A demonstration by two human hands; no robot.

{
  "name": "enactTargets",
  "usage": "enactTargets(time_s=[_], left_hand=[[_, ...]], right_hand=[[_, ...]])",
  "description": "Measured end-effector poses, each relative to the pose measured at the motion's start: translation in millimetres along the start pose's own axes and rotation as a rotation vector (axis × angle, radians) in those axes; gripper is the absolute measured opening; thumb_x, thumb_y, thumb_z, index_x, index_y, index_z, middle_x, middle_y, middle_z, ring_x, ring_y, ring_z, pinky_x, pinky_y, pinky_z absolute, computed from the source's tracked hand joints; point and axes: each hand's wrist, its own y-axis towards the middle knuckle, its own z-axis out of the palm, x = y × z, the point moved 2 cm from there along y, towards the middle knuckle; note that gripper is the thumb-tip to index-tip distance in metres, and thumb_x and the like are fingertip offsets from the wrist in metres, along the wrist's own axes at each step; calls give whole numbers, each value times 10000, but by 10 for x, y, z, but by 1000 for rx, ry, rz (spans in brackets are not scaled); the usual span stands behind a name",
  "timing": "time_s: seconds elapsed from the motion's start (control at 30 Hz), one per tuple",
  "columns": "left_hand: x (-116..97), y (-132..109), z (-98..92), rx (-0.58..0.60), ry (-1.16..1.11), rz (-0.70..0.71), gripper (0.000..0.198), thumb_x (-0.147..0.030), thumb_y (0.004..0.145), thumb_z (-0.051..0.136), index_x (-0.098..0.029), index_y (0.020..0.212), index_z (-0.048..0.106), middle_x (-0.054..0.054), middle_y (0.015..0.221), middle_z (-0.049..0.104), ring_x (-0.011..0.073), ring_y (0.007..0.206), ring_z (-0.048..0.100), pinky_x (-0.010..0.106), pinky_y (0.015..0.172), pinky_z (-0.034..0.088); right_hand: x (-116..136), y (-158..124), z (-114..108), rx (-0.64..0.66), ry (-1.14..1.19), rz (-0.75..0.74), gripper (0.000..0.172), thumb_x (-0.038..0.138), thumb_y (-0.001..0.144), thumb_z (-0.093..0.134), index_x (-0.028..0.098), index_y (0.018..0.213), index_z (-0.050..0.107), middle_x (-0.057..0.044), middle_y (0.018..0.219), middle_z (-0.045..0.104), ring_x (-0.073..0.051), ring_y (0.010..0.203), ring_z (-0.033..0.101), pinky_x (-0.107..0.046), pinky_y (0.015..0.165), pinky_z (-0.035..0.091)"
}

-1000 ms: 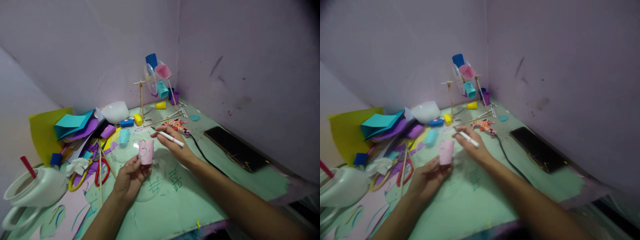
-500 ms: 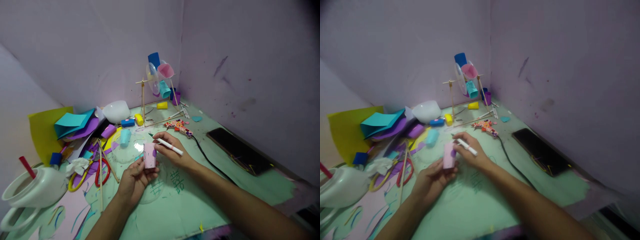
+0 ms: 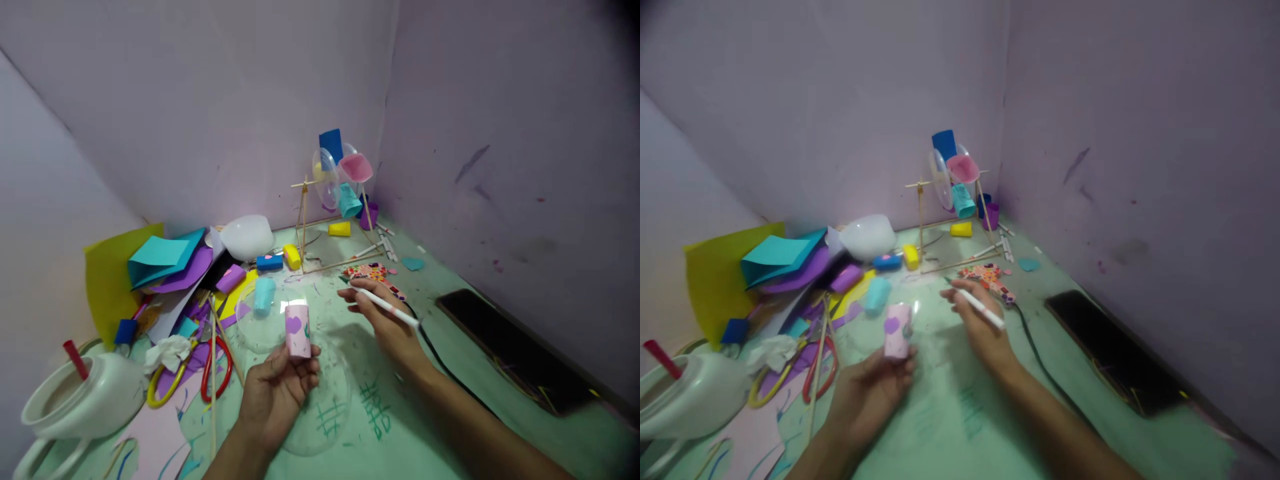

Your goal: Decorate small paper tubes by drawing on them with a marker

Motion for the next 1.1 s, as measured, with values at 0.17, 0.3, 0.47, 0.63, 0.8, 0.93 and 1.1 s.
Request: enactTargets(time_s=[0.17, 0.3, 0.47, 0.63, 0.8, 0.93, 1.1], left_hand=[[83, 0, -12, 33, -15, -51, 184, -197, 670, 737, -85, 815, 719, 121, 788, 720, 160, 617, 648, 236, 549, 508], [243, 63, -93, 205, 25, -60, 315, -287, 659, 779, -113, 911, 707, 112, 758, 715, 165, 583, 652, 232, 499, 491], [269, 139, -210, 257, 78, -93, 343, -349, 702, 756, -163, 979, 679, 104, 849, 721, 162, 630, 674, 232, 530, 498], [337, 17, -152, 306, 362, -130, 548, -397, 635, 804, -149, 1095, 638, 88, 822, 692, 147, 619, 644, 234, 548, 483], [450, -112, -22, 174, 665, 25, 602, -390, 734, 701, -173, 1261, 508, 104, 975, 662, 129, 612, 570, 242, 513, 452], [375, -118, 115, 11, 934, 334, 539, -323, 821, 576, -180, 1326, 452, 139, 1158, 642, 240, 919, 621, 338, 760, 492], [116, -151, 110, -86, 1371, 437, 549, -371, 835, 519, -136, 1329, 468, 103, 910, 720, 211, 662, 638, 352, 658, 486]], right_hand=[[-94, 81, -115, 18, -447, -296, 310, 259, 852, 526, 224, 1159, 547, -119, 1126, 674, -296, 1080, 612, -505, 940, 444], [-194, 64, -97, 29, -549, -308, 307, 288, 847, 541, 228, 1148, 540, -115, 1124, 668, -307, 1054, 625, -485, 896, 480], [-220, -9, -42, 33, -495, -266, 255, 315, 874, 515, 262, 1122, 541, -89, 1054, 687, -266, 923, 670, -424, 791, 517], [-176, 11, -117, -102, -325, -101, 243, 345, 871, 529, 272, 1101, 560, -91, 1114, 655, -256, 913, 660, -441, 801, 503], [-50, -14, -85, -7, -18, 22, 267, 410, 879, 512, 261, 1098, 544, -89, 1108, 655, -220, 832, 672, -403, 772, 525], [-27, -116, 58, 250, -133, 17, 284, 373, 842, 578, 268, 1102, 536, -74, 1108, 662, -215, 864, 660, -377, 773, 527], [-117, -119, 85, 229, -285, -59, 275, 303, 845, 564, 262, 1112, 516, -80, 1129, 650, -210, 846, 658, -391, 769, 524]])
